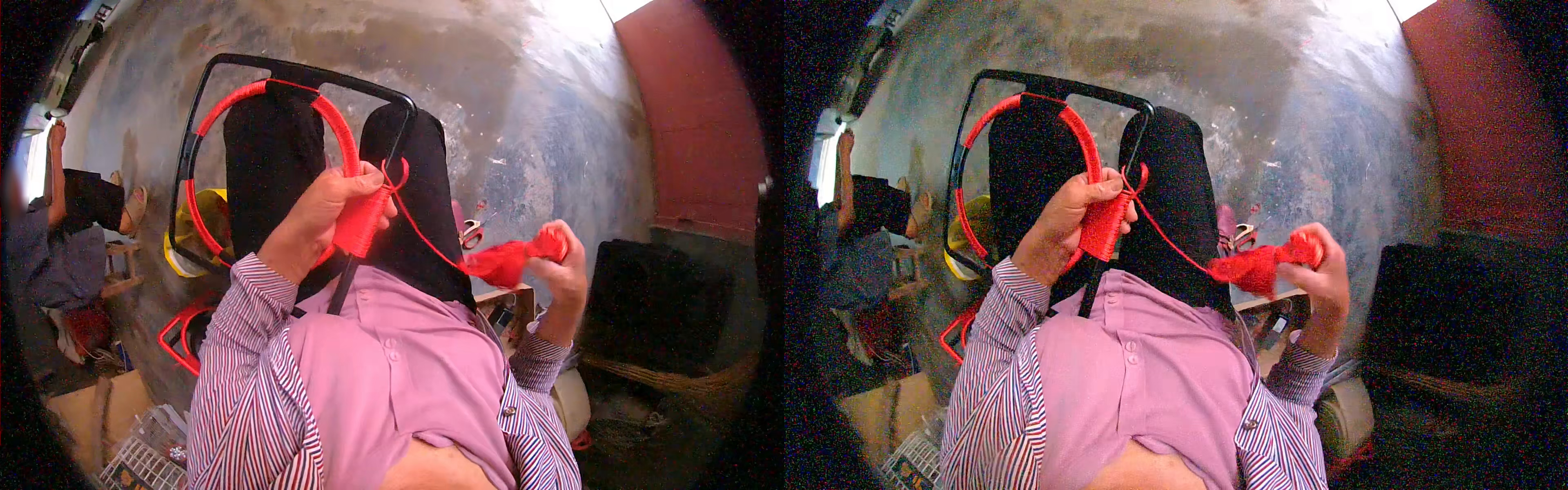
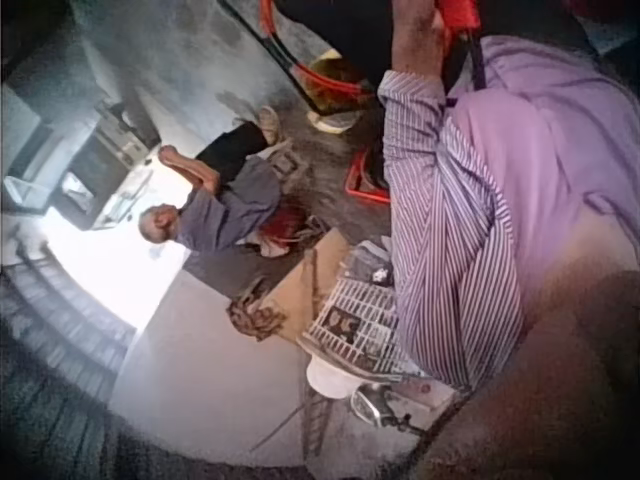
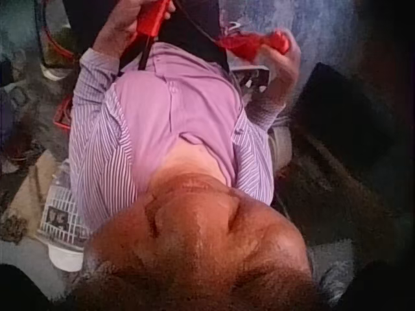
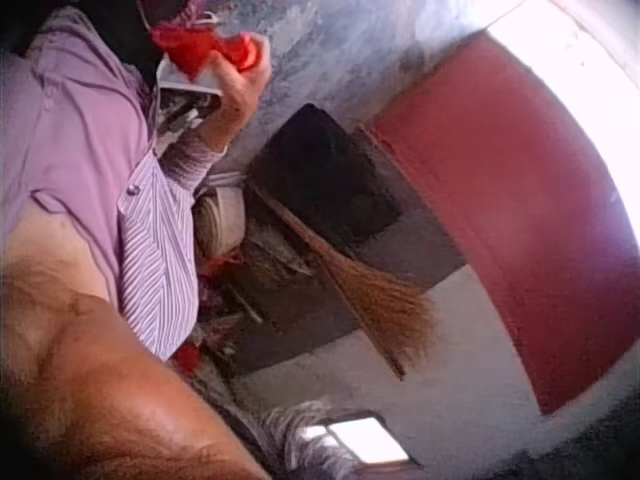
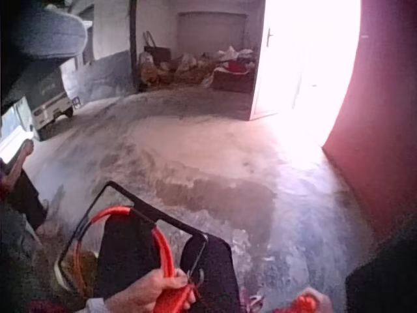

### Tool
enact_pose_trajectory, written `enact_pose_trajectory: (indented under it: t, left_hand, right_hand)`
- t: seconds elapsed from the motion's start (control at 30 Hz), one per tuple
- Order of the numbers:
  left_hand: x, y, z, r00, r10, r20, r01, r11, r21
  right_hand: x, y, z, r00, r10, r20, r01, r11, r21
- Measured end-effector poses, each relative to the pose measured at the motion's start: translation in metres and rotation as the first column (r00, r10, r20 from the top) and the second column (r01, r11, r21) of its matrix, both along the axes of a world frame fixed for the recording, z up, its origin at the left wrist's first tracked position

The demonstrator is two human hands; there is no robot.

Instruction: Wrapping and tying red cord around a black circular frame.

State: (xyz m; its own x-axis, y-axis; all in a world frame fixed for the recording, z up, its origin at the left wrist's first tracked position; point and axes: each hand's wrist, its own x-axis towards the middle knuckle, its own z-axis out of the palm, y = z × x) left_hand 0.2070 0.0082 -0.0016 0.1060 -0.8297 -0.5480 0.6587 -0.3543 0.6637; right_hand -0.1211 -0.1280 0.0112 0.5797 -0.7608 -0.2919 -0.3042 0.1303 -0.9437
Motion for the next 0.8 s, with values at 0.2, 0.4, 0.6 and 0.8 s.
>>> enact_pose_trajectory:
  t: [0.2, 0.4, 0.6, 0.8]
  left_hand:
    - [-0.004, -0.002, -0.002, 0.999, -0.017, -0.038, 0.015, 0.999, -0.043]
    - [0.000, -0.002, 0.002, 0.996, -0.024, -0.087, 0.017, 0.996, -0.082]
    - [-0.001, -0.002, 0.005, 0.994, -0.040, -0.097, 0.033, 0.997, -0.070]
    - [-0.001, -0.003, 0.014, 0.983, 0.092, -0.159, -0.101, 0.994, -0.048]
  right_hand:
    - [0.034, 0.029, -0.014, 0.726, -0.460, 0.512, 0.415, 0.886, 0.208]
    - [0.105, 0.035, -0.013, 0.880, -0.142, 0.454, -0.037, 0.931, 0.364]
    - [0.133, 0.052, -0.017, 0.971, 0.026, 0.238, -0.101, 0.946, 0.307]
    - [0.102, 0.044, -0.032, 0.926, -0.194, 0.323, 0.050, 0.913, 0.405]
